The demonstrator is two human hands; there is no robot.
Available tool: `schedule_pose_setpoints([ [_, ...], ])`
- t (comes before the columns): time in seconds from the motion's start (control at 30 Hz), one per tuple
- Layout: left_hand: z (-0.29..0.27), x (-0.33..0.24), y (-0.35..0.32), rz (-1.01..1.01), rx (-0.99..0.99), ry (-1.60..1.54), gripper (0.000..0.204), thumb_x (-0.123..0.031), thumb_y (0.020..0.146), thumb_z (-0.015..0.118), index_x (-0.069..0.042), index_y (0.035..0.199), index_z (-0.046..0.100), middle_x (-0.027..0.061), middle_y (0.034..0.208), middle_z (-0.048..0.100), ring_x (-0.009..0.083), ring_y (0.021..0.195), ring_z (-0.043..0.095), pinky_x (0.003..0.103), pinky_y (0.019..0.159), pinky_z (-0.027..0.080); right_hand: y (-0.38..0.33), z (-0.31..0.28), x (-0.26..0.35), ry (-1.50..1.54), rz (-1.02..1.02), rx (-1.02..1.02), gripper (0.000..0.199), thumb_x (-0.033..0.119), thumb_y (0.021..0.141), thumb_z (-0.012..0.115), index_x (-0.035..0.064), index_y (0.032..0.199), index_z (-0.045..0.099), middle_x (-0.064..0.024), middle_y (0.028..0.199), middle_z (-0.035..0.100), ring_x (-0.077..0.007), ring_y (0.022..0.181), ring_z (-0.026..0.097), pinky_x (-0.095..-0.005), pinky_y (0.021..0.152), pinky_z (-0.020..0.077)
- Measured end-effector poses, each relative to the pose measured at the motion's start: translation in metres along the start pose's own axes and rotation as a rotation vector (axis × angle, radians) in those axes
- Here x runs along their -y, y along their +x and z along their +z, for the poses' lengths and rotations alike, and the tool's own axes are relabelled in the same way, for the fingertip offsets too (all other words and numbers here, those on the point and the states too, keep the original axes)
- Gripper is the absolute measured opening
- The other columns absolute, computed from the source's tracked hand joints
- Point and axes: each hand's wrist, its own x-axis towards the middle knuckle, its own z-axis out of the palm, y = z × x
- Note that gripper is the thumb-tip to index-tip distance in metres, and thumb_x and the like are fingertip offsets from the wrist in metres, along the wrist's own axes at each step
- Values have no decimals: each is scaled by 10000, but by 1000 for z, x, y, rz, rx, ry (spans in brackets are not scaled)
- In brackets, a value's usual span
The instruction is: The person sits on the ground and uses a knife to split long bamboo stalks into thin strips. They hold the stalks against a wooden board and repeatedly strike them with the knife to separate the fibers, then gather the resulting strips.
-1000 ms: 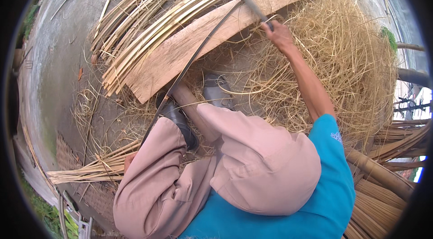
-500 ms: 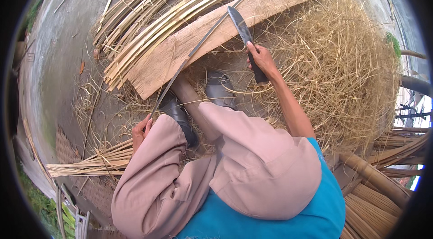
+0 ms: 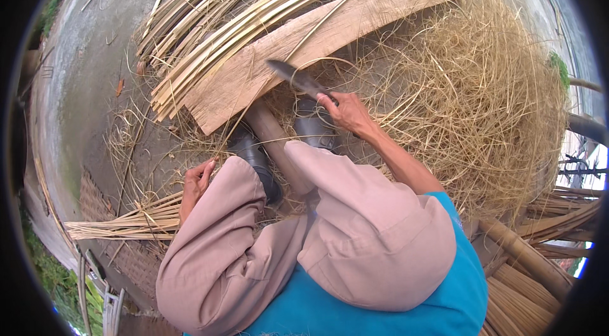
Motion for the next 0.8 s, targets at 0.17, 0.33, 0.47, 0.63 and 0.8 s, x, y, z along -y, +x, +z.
schedule_pose_setpoints([
  [0.17,3,8,5,15,17,-48,350,-260,1034,624,23,1223,704,168,1130,752,173,1025,675,304,931,509,6,7,8,529,340,-71,709,621,999,505,-51,985,731,-214,664,657,-342,591,640,-492,683,541],
  [0.33,1,9,-1,-45,42,-114,325,-273,1053,586,-29,1208,734,202,1189,732,196,1104,676,318,989,489,-22,8,33,-146,-171,265,656,569,1019,524,-33,791,645,-135,587,597,-251,541,620,-447,608,533],
  [0.47,-8,-9,4,45,40,82,351,-312,1077,540,-37,1070,760,90,734,649,126,707,581,315,665,458,4,-5,24,411,230,-55,614,603,1031,485,41,826,621,-25,579,586,-109,484,592,-284,438,469],
  [0.63,-20,-6,16,9,88,78,422,-340,1088,511,-42,883,729,-40,548,287,83,513,292,319,486,238,44,-34,7,400,264,-176,608,600,1007,543,42,769,579,-39,572,571,-128,459,567,-299,426,461],
  [0.8,-22,0,14,14,25,219,433,-342,1075,519,-35,814,679,26,531,324,140,513,339,350,514,289,25,-31,19,254,167,-42,636,602,1002,541,26,739,604,-48,554,571,-138,462,583,-317,452,477],
])
